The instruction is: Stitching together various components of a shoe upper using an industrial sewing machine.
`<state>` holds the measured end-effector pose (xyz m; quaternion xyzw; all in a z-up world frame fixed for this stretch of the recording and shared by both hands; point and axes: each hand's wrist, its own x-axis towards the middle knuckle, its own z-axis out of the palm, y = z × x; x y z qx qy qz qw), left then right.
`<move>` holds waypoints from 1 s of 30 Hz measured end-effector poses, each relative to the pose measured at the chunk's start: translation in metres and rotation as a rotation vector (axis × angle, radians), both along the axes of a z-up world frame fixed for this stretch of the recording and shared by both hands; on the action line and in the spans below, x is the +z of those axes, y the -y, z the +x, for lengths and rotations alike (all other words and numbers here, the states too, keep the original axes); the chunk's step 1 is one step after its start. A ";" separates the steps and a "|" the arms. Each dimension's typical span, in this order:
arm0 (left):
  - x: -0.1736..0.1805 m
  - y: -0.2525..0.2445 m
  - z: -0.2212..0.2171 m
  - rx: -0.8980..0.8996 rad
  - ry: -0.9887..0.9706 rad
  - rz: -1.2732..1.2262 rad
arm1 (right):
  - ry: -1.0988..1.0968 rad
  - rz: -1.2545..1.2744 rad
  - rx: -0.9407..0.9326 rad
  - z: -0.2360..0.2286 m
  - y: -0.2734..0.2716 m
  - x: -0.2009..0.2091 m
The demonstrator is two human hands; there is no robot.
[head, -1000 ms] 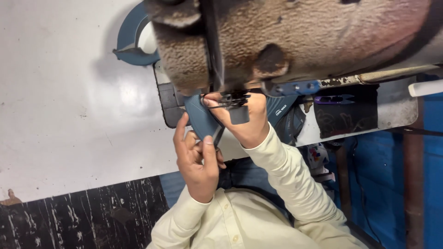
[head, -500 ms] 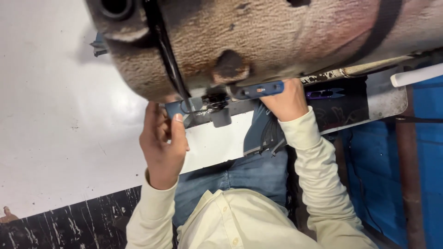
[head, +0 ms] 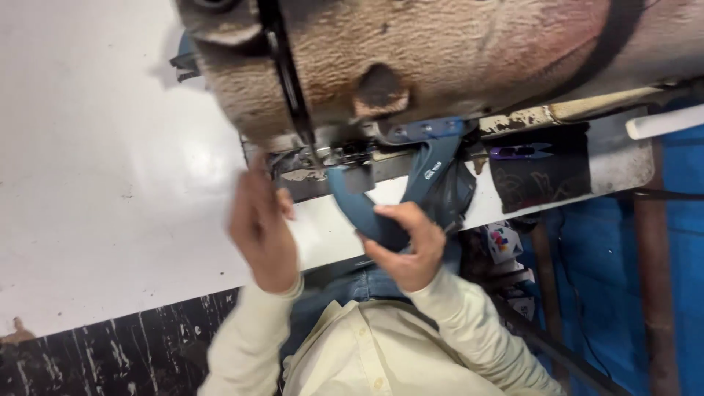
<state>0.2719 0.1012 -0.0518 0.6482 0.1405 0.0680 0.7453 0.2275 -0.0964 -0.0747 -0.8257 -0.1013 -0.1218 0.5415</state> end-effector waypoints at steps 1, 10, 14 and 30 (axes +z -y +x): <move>-0.003 0.002 -0.013 -0.030 0.173 0.121 | -0.012 0.017 0.022 0.000 -0.015 -0.001; 0.014 -0.052 -0.033 0.056 0.063 0.207 | -0.427 0.534 0.282 0.041 -0.096 0.010; 0.009 -0.056 -0.020 -0.028 -0.020 0.281 | -0.316 0.351 0.194 0.067 -0.111 0.023; 0.007 -0.012 0.006 -0.034 0.100 0.205 | -0.267 0.341 0.139 0.093 -0.076 0.033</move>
